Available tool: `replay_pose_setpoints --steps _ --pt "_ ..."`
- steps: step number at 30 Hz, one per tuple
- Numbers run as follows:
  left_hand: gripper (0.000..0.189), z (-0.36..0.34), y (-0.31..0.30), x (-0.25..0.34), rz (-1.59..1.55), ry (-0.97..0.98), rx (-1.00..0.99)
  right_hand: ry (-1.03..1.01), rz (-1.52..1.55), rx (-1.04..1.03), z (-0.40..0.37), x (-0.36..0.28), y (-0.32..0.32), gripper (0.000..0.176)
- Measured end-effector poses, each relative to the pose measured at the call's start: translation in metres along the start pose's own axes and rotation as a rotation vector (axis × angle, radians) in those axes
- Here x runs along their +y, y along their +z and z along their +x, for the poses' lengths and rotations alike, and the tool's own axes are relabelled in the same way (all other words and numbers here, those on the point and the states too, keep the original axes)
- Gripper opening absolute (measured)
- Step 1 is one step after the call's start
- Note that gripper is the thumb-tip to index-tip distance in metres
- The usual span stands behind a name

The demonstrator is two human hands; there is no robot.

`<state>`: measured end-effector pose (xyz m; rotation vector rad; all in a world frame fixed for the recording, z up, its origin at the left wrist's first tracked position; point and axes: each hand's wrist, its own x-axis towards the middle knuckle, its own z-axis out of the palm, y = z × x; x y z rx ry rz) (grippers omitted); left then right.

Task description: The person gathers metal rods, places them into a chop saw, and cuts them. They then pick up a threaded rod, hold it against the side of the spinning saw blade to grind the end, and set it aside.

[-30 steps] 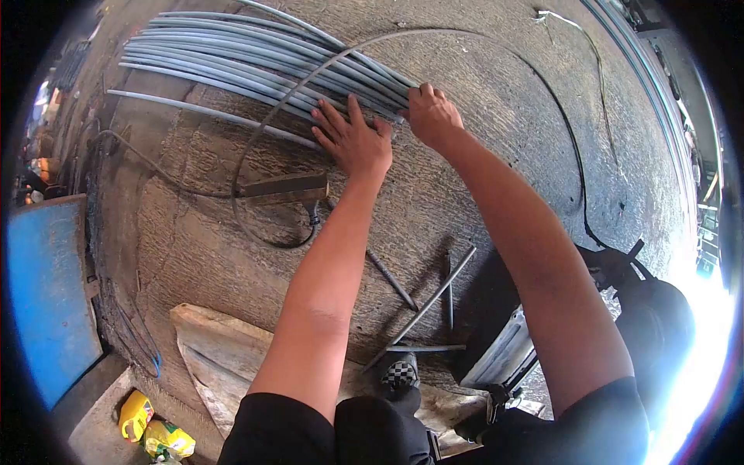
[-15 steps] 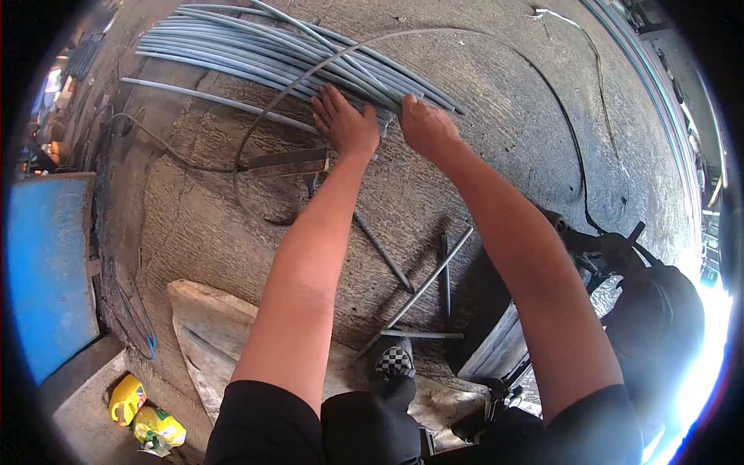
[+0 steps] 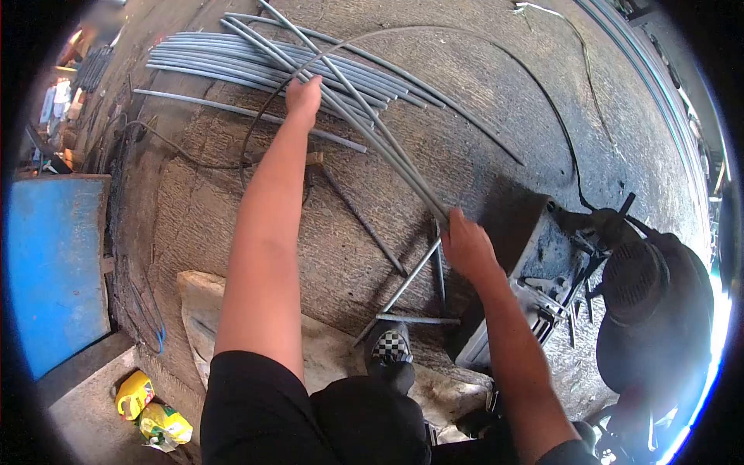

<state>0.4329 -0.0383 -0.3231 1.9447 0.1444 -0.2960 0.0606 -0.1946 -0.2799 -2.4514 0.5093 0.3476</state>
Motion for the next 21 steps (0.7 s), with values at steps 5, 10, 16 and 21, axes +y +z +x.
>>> replay_pose_setpoints --steps 5,10,16,21 --pt "0.069 -0.069 0.039 0.007 -0.327 -0.252 0.159 -0.028 0.170 0.036 -0.110 0.017 0.022 0.021" --pt "0.032 -0.120 0.028 -0.006 -0.643 -0.475 -0.118 0.001 0.240 0.030 -0.186 0.023 0.017 0.025" --pt "0.023 -0.166 0.026 0.001 -0.872 -0.486 -0.382 0.066 0.258 -0.029 -0.251 0.018 -0.027 0.026" --pt "0.021 -0.228 0.040 -0.008 -0.815 -0.460 -0.415 0.125 0.255 -0.042 -0.316 0.023 -0.030 0.025"
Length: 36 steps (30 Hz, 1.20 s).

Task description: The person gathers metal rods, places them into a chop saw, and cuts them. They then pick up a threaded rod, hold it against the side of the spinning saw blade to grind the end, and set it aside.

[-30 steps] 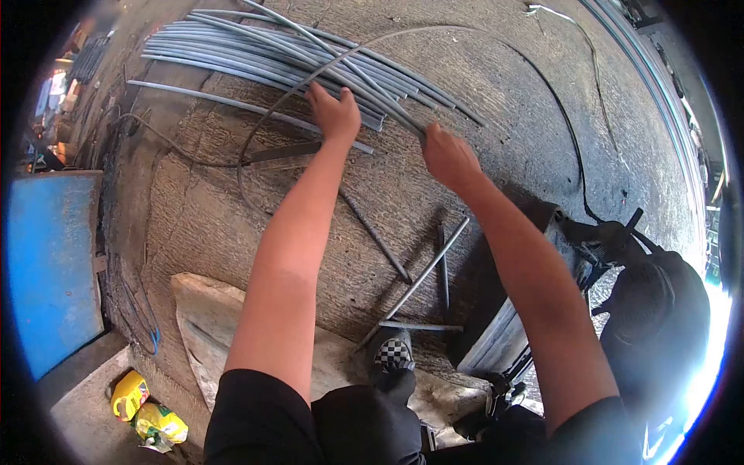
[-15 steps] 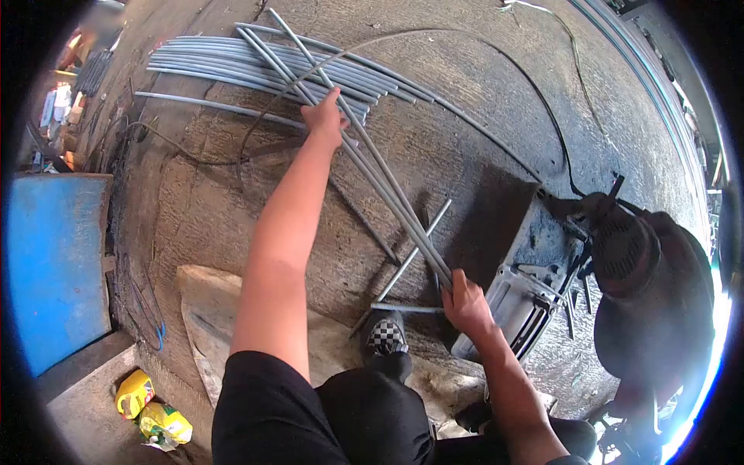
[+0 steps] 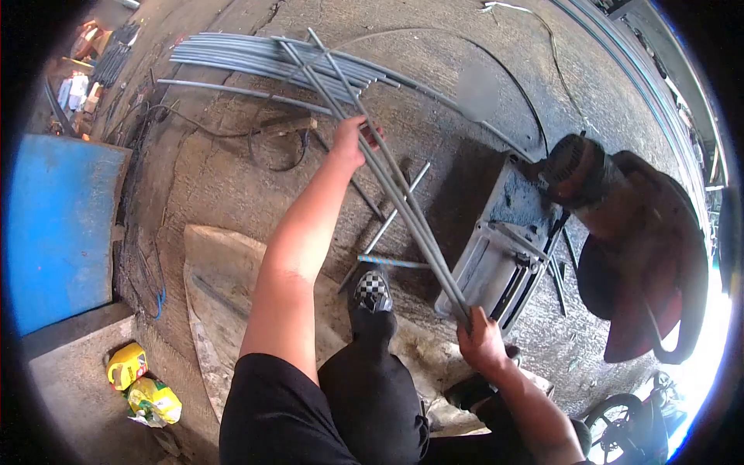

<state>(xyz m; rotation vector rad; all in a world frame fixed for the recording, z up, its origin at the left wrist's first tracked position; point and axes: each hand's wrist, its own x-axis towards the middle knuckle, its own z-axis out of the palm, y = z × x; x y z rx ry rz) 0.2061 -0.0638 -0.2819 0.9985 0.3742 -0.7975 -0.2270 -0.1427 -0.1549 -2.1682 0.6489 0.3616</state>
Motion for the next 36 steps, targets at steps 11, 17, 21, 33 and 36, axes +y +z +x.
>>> replay_pose_setpoints --steps 11,17,21,33,36 --pt "0.017 -0.110 0.058 -0.079 -0.199 -0.032 -0.122 0.068 -0.098 0.157 -0.152 -0.002 -0.088 0.015" --pt "0.019 -0.162 0.070 -0.106 -0.203 -0.120 -0.181 0.153 -0.180 0.018 -0.211 -0.007 -0.107 0.018" --pt "0.018 -0.174 0.073 -0.128 -0.182 -0.138 -0.249 0.132 -0.253 -0.016 -0.234 0.006 -0.115 0.023" --pt "0.021 -0.162 0.128 -0.143 -0.382 -0.199 -0.326 0.165 -0.478 0.191 -0.232 0.033 -0.173 0.025" --pt "0.019 -0.156 0.129 -0.150 -0.369 -0.142 -0.370 0.158 -0.488 0.163 -0.221 0.049 -0.182 0.023"
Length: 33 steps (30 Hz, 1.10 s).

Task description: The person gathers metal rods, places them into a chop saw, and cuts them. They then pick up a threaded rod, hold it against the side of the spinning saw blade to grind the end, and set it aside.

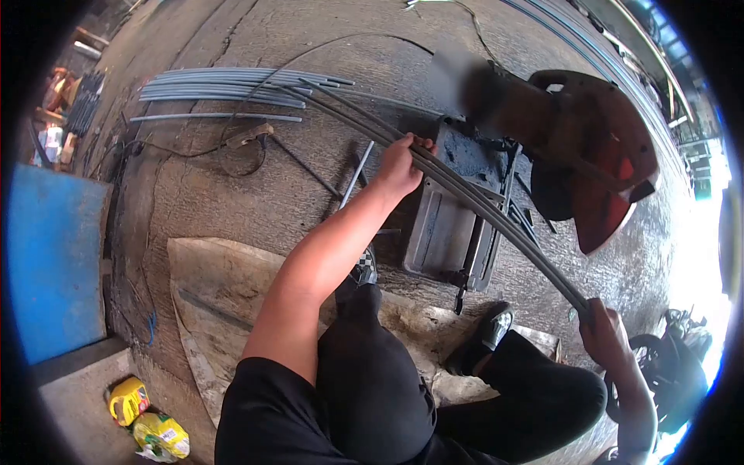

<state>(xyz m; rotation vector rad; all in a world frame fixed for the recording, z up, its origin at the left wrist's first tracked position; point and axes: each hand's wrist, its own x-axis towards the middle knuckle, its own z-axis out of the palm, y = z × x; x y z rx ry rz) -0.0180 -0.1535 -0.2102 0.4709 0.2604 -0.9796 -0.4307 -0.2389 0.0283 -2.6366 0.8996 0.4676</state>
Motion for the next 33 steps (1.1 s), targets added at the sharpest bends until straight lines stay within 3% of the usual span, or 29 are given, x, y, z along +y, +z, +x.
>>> replay_pose_setpoints --steps 2,6,8,15,16,17,20,22,25,28,30,33 --pt "0.017 0.003 -0.001 0.000 -0.016 -0.042 -0.007 0.060 -0.033 -0.003 0.001 -0.001 0.005 0.019" --pt "0.015 -0.008 0.000 -0.008 0.019 0.038 0.085 -0.039 0.006 0.014 -0.006 0.005 0.016 0.021" --pt "0.015 -0.016 0.000 -0.019 0.052 0.062 0.085 0.059 -0.101 -0.008 -0.010 0.013 0.022 0.019" --pt "0.016 -0.046 -0.006 -0.049 -0.034 -0.013 0.154 0.016 -0.176 -0.026 0.000 0.109 0.078 0.026" --pt "0.017 -0.053 -0.006 -0.049 -0.016 0.000 0.120 0.042 -0.176 -0.063 0.006 0.121 0.087 0.026" --pt "0.018 -0.058 -0.007 -0.047 0.005 0.017 0.087 -0.072 -0.132 0.003 0.009 0.132 0.100 0.027" --pt "0.022 -0.078 -0.014 -0.027 -0.002 0.042 0.044 -0.052 -0.099 -0.085 0.016 0.133 0.120 0.031" --pt "0.025 -0.106 -0.022 -0.003 -0.089 0.045 0.061 -0.099 -0.108 -0.116 0.028 0.118 0.128 0.033" --pt "0.037 -0.137 -0.035 0.049 -0.136 0.209 0.402 -0.214 -0.027 -0.162 0.060 0.062 0.129 0.033" --pt "0.040 -0.140 -0.099 0.113 -0.166 0.397 0.585 -0.313 -0.028 -0.243 0.096 -0.024 0.130 0.033" --pt "0.042 -0.131 -0.188 0.171 -0.166 0.455 0.545 -0.253 -0.002 -0.321 0.123 -0.089 0.137 0.031" --pt "0.043 -0.146 -0.229 0.246 -0.078 0.551 0.643 -0.437 -0.007 -0.344 0.168 -0.172 0.152 0.027"
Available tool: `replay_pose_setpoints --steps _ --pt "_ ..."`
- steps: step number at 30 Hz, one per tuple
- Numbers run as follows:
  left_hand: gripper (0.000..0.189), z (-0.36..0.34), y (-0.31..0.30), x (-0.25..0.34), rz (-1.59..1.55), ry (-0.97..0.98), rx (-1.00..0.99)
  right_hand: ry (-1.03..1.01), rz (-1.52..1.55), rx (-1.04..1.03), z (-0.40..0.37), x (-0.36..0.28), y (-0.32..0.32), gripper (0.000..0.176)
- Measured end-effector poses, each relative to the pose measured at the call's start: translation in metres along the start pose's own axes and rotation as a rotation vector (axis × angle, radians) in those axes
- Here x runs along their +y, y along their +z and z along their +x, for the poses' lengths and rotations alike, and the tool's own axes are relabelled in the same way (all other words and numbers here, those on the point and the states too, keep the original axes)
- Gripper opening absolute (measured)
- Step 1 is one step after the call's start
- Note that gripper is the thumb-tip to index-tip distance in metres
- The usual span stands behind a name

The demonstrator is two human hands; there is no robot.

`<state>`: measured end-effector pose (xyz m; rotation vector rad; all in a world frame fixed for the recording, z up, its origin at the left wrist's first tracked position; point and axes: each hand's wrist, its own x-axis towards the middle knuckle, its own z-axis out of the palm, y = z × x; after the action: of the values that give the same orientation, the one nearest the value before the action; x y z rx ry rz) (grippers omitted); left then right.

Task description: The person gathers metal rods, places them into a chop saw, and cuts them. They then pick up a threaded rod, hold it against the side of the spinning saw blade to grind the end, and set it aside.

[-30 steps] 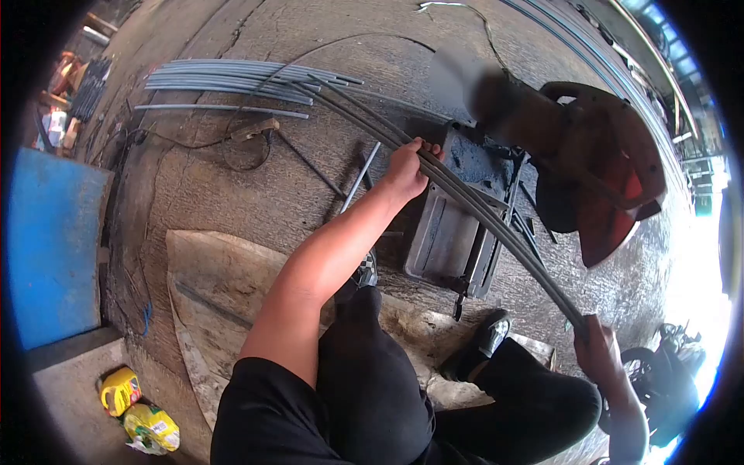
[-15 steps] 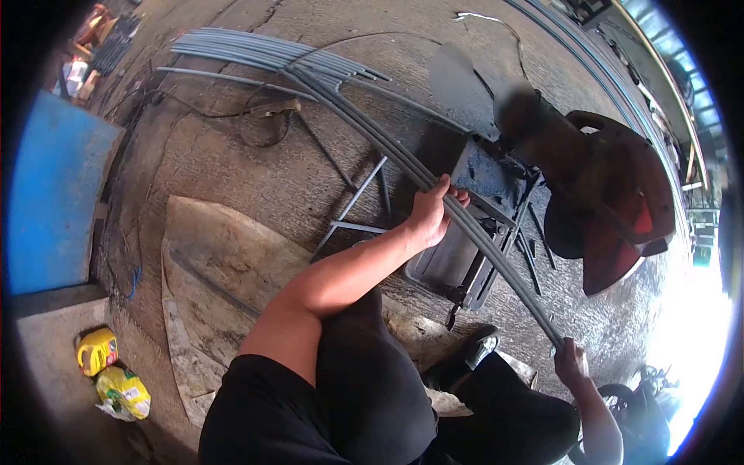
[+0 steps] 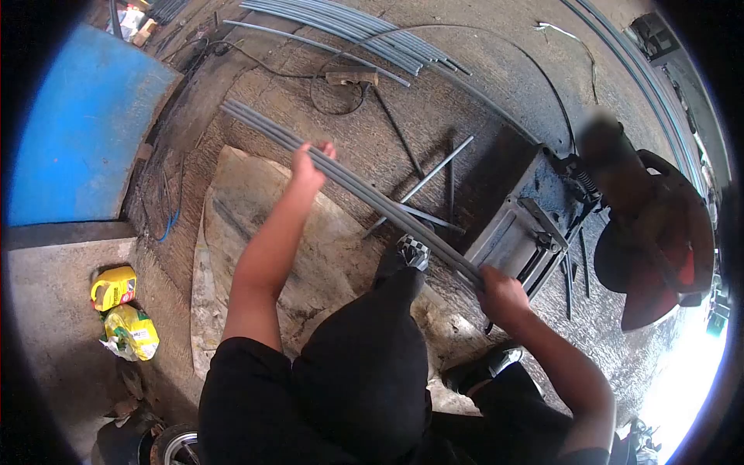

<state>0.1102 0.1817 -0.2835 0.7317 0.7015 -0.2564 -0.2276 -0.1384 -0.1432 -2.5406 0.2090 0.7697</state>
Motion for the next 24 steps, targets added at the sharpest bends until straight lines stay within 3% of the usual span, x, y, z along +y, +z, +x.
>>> replay_pose_setpoints --steps 2,4,5,7,8,12,13,15,16,17,19,21,24 --pt "0.044 0.029 -0.015 0.033 -0.024 -0.003 0.008 -0.023 -0.001 -0.037 0.047 -0.039 0.000 0.024" --pt "0.062 0.040 -0.031 0.056 0.210 0.208 0.090 -0.055 0.048 -0.066 0.091 -0.065 0.023 0.023" --pt "0.062 0.040 -0.041 0.055 0.207 0.205 0.108 -0.062 0.056 -0.074 0.108 -0.080 0.036 0.022" --pt "0.085 0.035 -0.048 0.039 0.747 0.537 0.227 -0.094 0.069 -0.065 0.145 -0.103 0.065 0.022" --pt "0.092 0.025 -0.053 0.025 0.736 0.447 0.278 -0.112 0.079 -0.053 0.160 -0.111 0.081 0.022" --pt "0.092 -0.035 -0.049 -0.052 1.230 0.763 0.317 -0.100 0.224 -0.004 0.219 -0.151 0.114 0.027" --pt "0.092 -0.039 -0.047 -0.059 1.239 0.757 0.288 -0.119 0.256 0.053 0.230 -0.159 0.122 0.025" --pt "0.084 -0.039 -0.043 -0.061 1.873 0.926 0.186 -0.262 0.315 0.247 0.251 -0.167 0.134 0.021" --pt "0.075 -0.032 -0.047 -0.056 1.939 0.967 0.094 -0.335 0.254 0.346 0.259 -0.163 0.133 0.018" --pt "0.075 -0.025 -0.053 -0.052 1.945 0.964 0.076 -0.408 0.189 0.443 0.262 -0.161 0.114 0.016" --pt "0.068 -0.010 -0.055 -0.044 1.838 0.927 -0.088 -0.354 -0.046 0.342 0.280 -0.146 0.054 0.016" --pt "0.064 -0.016 -0.045 -0.041 1.884 0.872 -0.081 -0.143 0.084 0.361 0.328 -0.101 0.018 0.018" --pt "0.059 -0.012 -0.030 -0.040 1.871 0.874 -0.145 0.009 0.123 0.673 0.367 -0.020 -0.055 0.021"
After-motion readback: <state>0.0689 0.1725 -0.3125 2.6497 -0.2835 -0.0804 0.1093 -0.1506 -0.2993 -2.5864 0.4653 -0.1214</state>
